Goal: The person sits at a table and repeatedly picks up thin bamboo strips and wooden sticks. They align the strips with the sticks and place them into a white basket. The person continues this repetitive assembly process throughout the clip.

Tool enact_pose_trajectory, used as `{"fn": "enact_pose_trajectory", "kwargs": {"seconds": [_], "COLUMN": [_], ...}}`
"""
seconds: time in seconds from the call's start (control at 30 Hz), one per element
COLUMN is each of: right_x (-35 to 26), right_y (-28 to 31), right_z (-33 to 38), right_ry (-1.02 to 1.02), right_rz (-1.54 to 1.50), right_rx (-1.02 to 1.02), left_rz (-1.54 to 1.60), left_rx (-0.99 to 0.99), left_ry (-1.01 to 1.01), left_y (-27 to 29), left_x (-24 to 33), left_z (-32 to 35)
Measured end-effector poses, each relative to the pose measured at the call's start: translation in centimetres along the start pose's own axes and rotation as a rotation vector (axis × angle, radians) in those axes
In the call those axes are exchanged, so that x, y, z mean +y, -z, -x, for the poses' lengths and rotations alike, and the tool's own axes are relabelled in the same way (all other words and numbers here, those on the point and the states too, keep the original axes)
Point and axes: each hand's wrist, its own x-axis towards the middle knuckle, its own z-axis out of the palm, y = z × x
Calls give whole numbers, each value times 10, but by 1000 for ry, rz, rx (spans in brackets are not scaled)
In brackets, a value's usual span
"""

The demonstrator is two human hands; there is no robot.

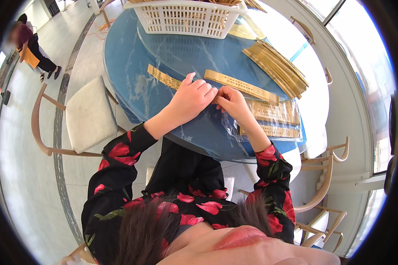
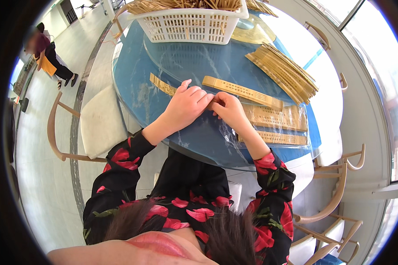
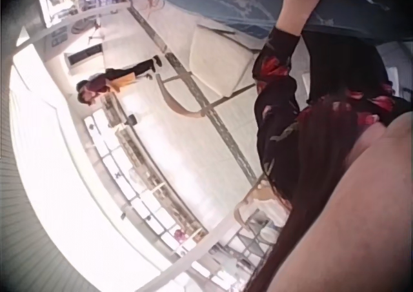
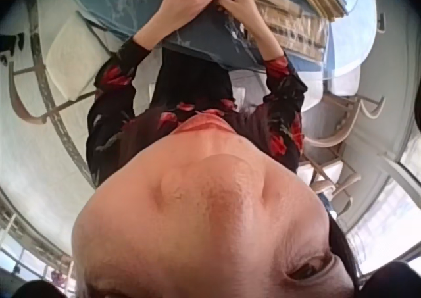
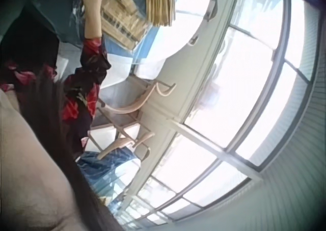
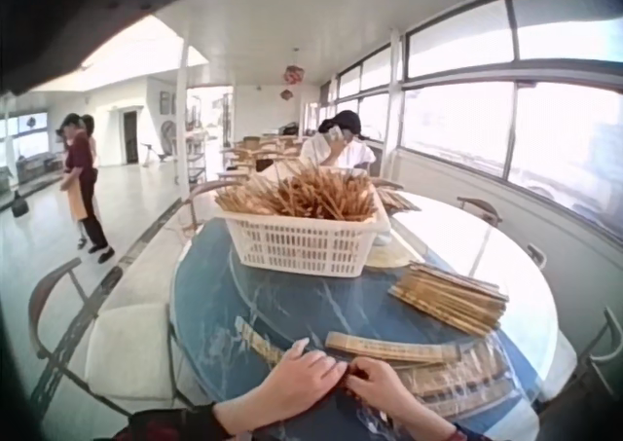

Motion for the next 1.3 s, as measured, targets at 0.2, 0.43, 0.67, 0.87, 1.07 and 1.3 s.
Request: {"fn": "enact_pose_trajectory", "kwargs": {"seconds": [0.2, 0.43, 0.67, 0.87, 1.07, 1.3], "right_x": [-1, -5, -1, -29, -89, -101], "right_y": [1, -2, 1, 8, 54, 119], "right_z": [1, 3, 2, 6, -69, -236], "right_ry": [12, -31, -72, 3, 447, 894], "right_rz": [101, 84, 174, 404, 569, 1017], "right_rx": [-2, -27, -19, 19, 417, 868], "left_rz": [140, 264, 275, 324, 358, 361], "left_rx": [23, 88, 15, -24, 21, 51], "left_ry": [37, 84, 129, 170, 189, 173], "left_y": [-3, -5, 7, 5, 11, 6], "left_x": [1, 4, 7, 4, 3, 1], "left_z": [4, 9, 5, 8, 11, 9]}}
